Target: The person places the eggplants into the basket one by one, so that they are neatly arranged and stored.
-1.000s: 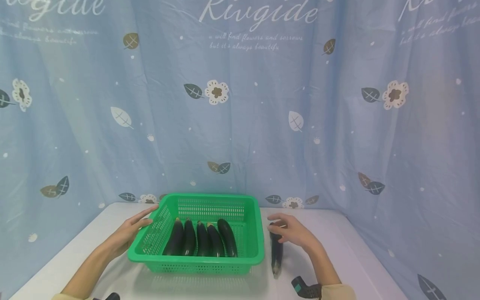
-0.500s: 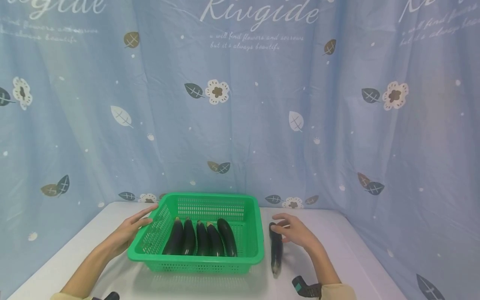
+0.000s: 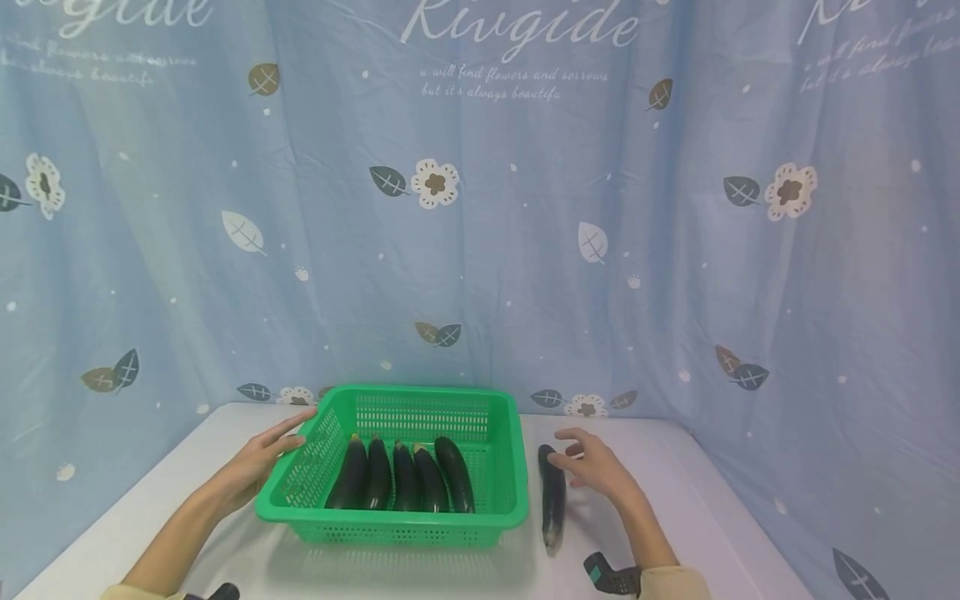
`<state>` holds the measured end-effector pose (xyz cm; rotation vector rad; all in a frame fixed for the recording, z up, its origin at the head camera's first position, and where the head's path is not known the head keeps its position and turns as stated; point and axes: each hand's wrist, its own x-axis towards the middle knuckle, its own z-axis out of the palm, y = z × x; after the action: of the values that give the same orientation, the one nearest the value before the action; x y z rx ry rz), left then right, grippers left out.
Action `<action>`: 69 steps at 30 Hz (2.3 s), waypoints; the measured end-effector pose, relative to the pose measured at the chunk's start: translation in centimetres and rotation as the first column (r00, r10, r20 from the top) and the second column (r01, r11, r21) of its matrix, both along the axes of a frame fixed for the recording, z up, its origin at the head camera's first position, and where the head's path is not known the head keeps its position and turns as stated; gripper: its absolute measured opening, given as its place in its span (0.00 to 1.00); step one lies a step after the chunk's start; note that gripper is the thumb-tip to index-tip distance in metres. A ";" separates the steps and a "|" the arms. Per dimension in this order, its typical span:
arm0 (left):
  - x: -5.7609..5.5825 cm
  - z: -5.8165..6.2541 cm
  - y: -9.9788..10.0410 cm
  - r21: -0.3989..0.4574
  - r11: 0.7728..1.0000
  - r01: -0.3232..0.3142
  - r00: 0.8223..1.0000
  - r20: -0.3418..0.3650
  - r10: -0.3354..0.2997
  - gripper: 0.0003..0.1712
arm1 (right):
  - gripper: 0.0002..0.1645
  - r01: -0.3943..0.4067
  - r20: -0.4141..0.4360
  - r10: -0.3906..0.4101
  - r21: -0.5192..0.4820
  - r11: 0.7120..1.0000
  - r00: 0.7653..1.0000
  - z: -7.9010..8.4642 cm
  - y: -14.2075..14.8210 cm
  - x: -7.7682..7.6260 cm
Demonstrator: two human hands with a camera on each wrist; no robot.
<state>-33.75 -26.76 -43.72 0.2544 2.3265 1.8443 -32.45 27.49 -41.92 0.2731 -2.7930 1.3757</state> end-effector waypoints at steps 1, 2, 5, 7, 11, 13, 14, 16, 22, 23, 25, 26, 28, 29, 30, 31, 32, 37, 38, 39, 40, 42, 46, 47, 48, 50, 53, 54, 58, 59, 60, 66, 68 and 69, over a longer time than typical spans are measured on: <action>0.0 0.0 0.0 0.002 1.000 -0.002 1.000 0.001 0.002 0.36 | 0.32 0.008 0.002 -0.008 0.003 1.000 1.000 -0.1 0.0 0.0; 0.0 0.0 0.0 0.004 1.000 -0.002 1.000 0.001 0.002 0.36 | 0.33 0.013 0.005 -0.013 0.005 1.000 1.000 -0.2 0.0 -0.1; 0.0 0.0 0.1 0.004 1.000 -0.005 1.000 0.000 0.005 0.36 | 0.35 0.027 0.021 -0.028 0.017 0.999 0.999 -0.6 0.0 -0.2; 0.0 0.0 0.1 -0.002 1.000 -0.007 1.000 -0.004 0.007 0.36 | 0.36 0.033 0.031 -0.034 0.026 0.999 0.999 -0.8 -0.1 -0.2; 0.0 0.0 0.1 -0.014 1.000 -0.009 1.000 0.001 0.009 0.36 | 0.37 0.039 0.041 -0.040 0.040 0.998 0.998 -1.1 -0.2 -0.3; 0.0 0.1 0.1 -0.016 1.000 -0.007 1.000 0.005 0.007 0.36 | 0.37 0.040 0.037 -0.042 0.055 0.998 0.998 -1.2 -0.3 -0.4; 0.0 0.1 0.1 -0.019 1.000 -0.008 1.000 0.011 0.008 0.36 | 0.37 0.045 0.037 -0.047 0.059 0.997 0.998 -1.4 -0.3 -0.4; 0.0 0.1 0.1 -0.022 1.000 -0.010 1.000 0.006 0.010 0.36 | 0.36 0.046 0.029 -0.049 0.075 0.996 0.998 -1.6 -0.4 -0.5; 0.0 0.0 0.0 -0.025 1.000 -0.016 1.000 -0.006 0.016 0.36 | 0.35 0.059 0.020 -0.061 0.101 0.993 0.998 -1.9 -0.7 -0.5; 0.0 0.0 0.0 -0.021 1.000 -0.013 1.000 -0.003 0.013 0.36 | 0.35 0.062 0.025 -0.064 0.101 0.993 0.998 -1.9 -0.7 -0.5; 0.0 0.0 0.0 -0.016 1.000 -0.008 1.000 -0.002 0.008 0.36 | 0.35 0.059 0.030 -0.063 0.100 0.993 0.998 -1.9 -0.7 -0.5; 0.0 0.0 0.0 -0.012 1.000 -0.005 1.000 -0.002 0.005 0.36 | 0.35 0.059 0.033 -0.063 0.099 0.993 0.997 -1.9 -0.8 -0.5; 0.0 0.0 0.0 -0.011 1.000 -0.002 1.000 -0.004 0.002 0.36 | 0.35 0.053 0.038 -0.057 0.099 0.994 0.998 -1.8 -0.9 -0.4; 0.0 0.0 0.0 -0.012 1.000 -0.002 1.000 -0.005 0.002 0.36 | 0.36 0.051 0.039 -0.055 0.100 0.994 0.998 -1.7 -0.9 -0.3; 0.0 0.0 0.0 -0.014 1.000 -0.002 1.000 -0.005 0.002 0.36 | 0.36 0.046 0.040 -0.050 0.100 0.994 0.998 -1.7 -1.0 -0.3; -0.1 0.0 0.0 -0.016 1.000 -0.002 1.000 -0.004 0.002 0.36 | 0.36 0.043 0.041 -0.047 0.099 0.994 0.998 -1.6 -1.0 -0.2; -0.1 0.0 0.0 -0.018 1.000 -0.001 1.000 -0.003 0.001 0.36 | 0.36 0.037 0.040 -0.042 0.101 0.994 0.998 -1.5 -1.0 -0.2; 0.0 0.0 0.0 -0.030 1.000 -0.008 1.000 -0.006 0.008 0.36 | 0.36 0.023 0.046 -0.028 0.099 0.995 0.999 -1.7 -1.0 -0.3; 0.0 0.0 0.0 -0.034 0.999 -0.012 1.000 -0.011 0.012 0.35 | 0.36 0.027 0.048 -0.032 0.100 0.995 0.998 -1.8 -1.0 -0.4; 0.0 0.0 0.0 -0.040 0.999 -0.017 1.000 -0.018 0.017 0.35 | 0.36 0.033 0.052 -0.038 0.098 0.995 0.998 -1.9 -1.1 -0.4; 0.1 0.0 0.0 -0.041 0.999 -0.018 1.000 -0.018 0.018 0.35 | 0.36 0.037 0.055 -0.043 0.099 0.994 0.998 -1.9 -1.1 -0.4; 0.0 0.0 0.0 -0.037 0.999 -0.015 1.000 -0.013 0.015 0.35 | 0.37 0.044 0.057 -0.050 0.098 0.994 0.997 -2.0 -1.2 -0.5; -0.1 -0.1 0.0 -0.032 0.999 -0.010 1.000 -0.008 0.009 0.35 | 0.37 0.048 0.055 -0.053 0.094 0.994 0.997 -2.1 -1.3 -0.5; -0.1 -0.1 0.0 -0.031 0.999 -0.011 1.000 -0.011 0.010 0.35 | 0.37 0.048 0.055 -0.053 0.093 0.995 0.997 -2.0 -1.3 -0.5; -0.1 -0.1 0.0 -0.027 1.000 -0.010 1.000 -0.012 0.010 0.36 | 0.37 0.047 0.056 -0.053 0.094 0.994 0.997 -2.1 -1.3 -0.5; -0.1 -0.1 0.0 -0.021 1.000 -0.013 1.000 -0.013 0.013 0.36 | 0.38 0.047 0.058 -0.053 0.097 0.994 0.997 -2.1 -1.3 -0.5; -0.1 -0.1 0.1 0.007 1.000 -0.009 1.000 -0.006 0.009 0.36 | 0.39 0.045 0.064 -0.051 0.101 0.994 0.997 -2.2 -1.3 -0.5; -0.1 -0.1 0.1 0.013 1.000 -0.006 1.000 -0.002 0.006 0.36 | 0.39 0.044 0.064 -0.050 0.102 0.994 0.997 -2.2 -1.3 -0.5; -0.1 -0.1 0.2 0.017 1.000 -0.007 1.000 0.000 0.007 0.36 | 0.39 0.028 0.060 -0.034 0.091 0.995 0.998 -2.4 -1.2 -0.5; -0.1 -0.1 0.2 0.018 1.000 -0.007 1.000 -0.001 0.007 0.36 | 0.39 0.023 0.061 -0.029 0.087 0.996 0.998 -2.4 -1.2 -0.5; -0.1 -0.2 0.2 0.015 1.000 -0.008 1.000 0.001 0.008 0.36 | 0.39 0.018 0.061 -0.023 0.084 0.996 0.998 -2.5 -1.1 -0.5; -0.1 -0.2 0.1 -0.014 1.000 -0.023 1.000 -0.008 0.023 0.36 | 0.40 -0.002 0.068 -0.002 0.064 0.998 0.998 -2.5 -1.0 -0.4; -0.1 -0.1 0.1 -0.027 0.999 -0.029 1.000 -0.011 0.029 0.36 | 0.40 -0.001 0.069 -0.004 0.062 0.998 0.998 -2.5 -1.0 -0.4; -0.1 -0.1 0.1 -0.026 0.999 -0.030 1.000 -0.010 0.030 0.36 | 0.39 0.000 0.070 -0.005 0.062 0.998 0.998 -2.5 -1.1 -0.4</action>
<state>-33.85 -26.65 -43.83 0.2265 2.3719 1.8284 -32.83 26.44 -44.38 0.2270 -2.8950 1.3253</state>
